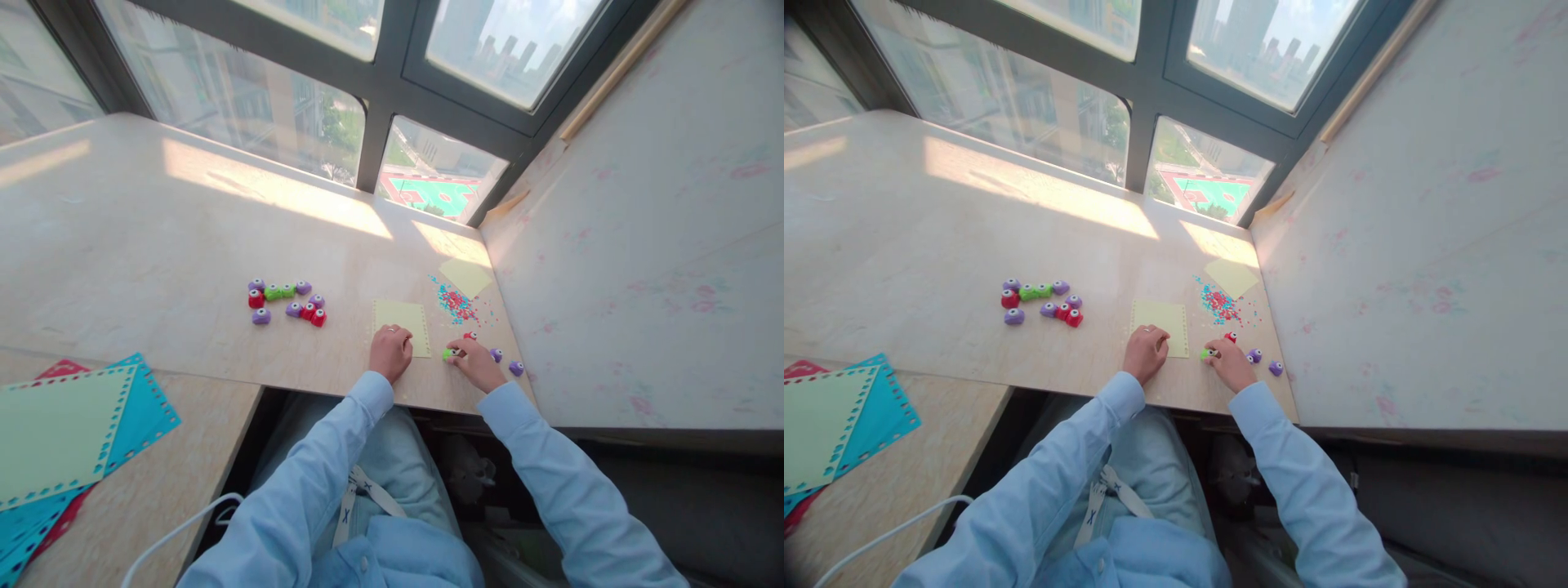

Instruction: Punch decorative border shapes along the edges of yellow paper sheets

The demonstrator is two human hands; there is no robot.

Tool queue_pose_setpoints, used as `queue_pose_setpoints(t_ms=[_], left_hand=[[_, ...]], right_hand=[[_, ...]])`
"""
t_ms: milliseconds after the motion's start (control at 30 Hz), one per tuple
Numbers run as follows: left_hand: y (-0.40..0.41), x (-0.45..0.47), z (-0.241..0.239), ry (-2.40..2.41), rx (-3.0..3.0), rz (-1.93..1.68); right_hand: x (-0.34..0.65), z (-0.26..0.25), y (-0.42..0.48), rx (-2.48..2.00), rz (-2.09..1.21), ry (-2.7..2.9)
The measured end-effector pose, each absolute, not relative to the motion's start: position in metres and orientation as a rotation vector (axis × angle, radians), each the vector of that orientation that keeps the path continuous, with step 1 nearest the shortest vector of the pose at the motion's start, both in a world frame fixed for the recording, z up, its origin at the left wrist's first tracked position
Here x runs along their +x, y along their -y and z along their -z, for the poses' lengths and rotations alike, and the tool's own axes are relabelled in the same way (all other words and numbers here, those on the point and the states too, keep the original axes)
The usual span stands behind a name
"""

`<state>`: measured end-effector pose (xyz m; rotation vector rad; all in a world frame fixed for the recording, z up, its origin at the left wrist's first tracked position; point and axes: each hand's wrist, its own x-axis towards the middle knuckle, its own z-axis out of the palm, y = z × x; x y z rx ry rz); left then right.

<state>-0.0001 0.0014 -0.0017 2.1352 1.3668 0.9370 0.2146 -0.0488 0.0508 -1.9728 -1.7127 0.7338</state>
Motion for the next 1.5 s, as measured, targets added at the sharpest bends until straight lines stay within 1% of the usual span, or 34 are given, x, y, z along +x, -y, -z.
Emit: queue_pose_setpoints(t_ms=[233,500,633,733,900,1100,1300,1400,1500], left_hand=[[0.004,-0.001,-0.005,-1.276,2.183,-1.023],[0.022,-0.005,-0.031,-1.172,2.13,-1.147],[0.041,-0.004,-0.042,-0.971,1.957,-1.075],[0.055,-0.005,-0.041,-0.9,1.939,-1.023],[0.067,-0.014,-0.034,-1.054,1.928,-1.059],[0.061,-0.039,-0.027,-1.235,1.979,-1.034],[0.035,-0.083,-0.012,-1.401,2.026,-1.007],[0.022,-0.103,-0.006,-1.475,2.112,-0.941],[0.013,-0.114,-0.002,-1.503,2.165,-0.948]], right_hand=[[0.22,-0.051,0.063,-1.868,-0.897,1.358],[0.21,-0.062,0.088,-1.707,-1.006,0.983],[0.182,-0.067,0.094,-1.614,-1.075,0.847],[0.154,-0.07,0.095,-1.561,-1.129,0.867],[0.116,-0.067,0.093,-1.575,-1.126,0.978],[0.098,-0.064,0.09,-1.562,-1.13,1.108],[0.116,-0.068,0.09,-1.636,-1.151,1.125],[0.133,-0.066,0.091,-1.692,-1.14,1.107],[0.147,-0.062,0.091,-1.732,-1.115,1.074]])
